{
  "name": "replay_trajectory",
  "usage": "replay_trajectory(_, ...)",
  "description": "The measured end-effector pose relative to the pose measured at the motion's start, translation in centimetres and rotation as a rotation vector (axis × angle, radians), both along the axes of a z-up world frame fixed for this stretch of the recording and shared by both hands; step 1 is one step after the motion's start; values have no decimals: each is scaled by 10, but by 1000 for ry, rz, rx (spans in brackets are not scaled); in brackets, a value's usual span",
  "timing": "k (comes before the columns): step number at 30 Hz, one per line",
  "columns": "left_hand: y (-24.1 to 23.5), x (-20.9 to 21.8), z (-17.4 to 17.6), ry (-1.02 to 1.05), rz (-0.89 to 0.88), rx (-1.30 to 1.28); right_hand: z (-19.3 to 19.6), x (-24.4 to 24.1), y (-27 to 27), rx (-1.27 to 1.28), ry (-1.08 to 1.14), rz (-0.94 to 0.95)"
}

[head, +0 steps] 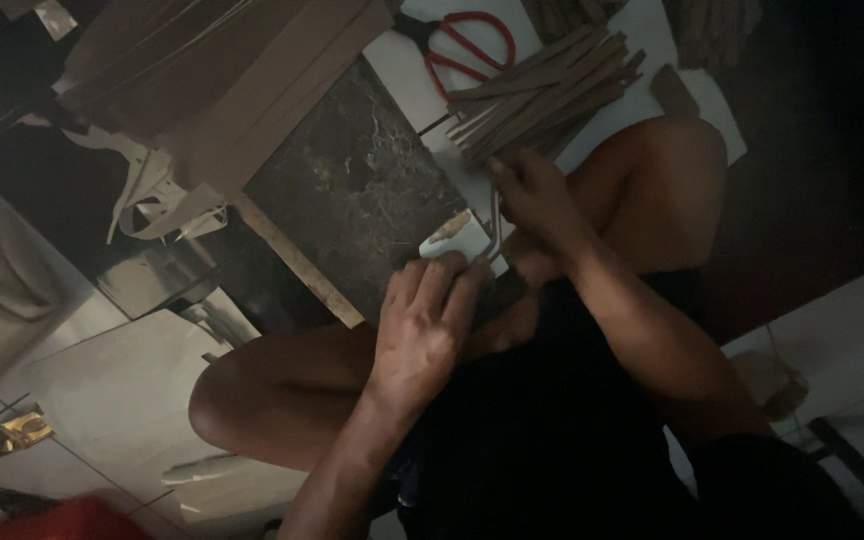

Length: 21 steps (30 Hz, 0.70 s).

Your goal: The person sits on the floor and repeatedly feeds long strips of brown paper into a manual shredder, pulling them through to create thin shreds. The person handles the paper strips one at a time and places the shredded pieces into a pile.

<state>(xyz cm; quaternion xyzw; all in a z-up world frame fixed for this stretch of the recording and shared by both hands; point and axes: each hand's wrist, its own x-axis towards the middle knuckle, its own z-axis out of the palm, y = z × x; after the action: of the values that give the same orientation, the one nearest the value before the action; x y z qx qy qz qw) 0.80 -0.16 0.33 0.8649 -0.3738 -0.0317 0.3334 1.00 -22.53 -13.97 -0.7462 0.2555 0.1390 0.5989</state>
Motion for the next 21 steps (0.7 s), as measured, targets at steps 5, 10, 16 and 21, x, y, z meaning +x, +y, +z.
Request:
replay_trajectory(5,0,0,0,14,-6,-73,-39,3,-10,-312,-36,113)
replay_trajectory(10,-3,-3,-4,-24,19,14,-62,6,-13,-287,67,74)
replay_trajectory(16,-5,-3,-5,-58,13,60,-62,8,-13,-226,229,22)
replay_trajectory(21,-9,-3,-3,-35,21,4,-87,7,-17,-332,-62,40)
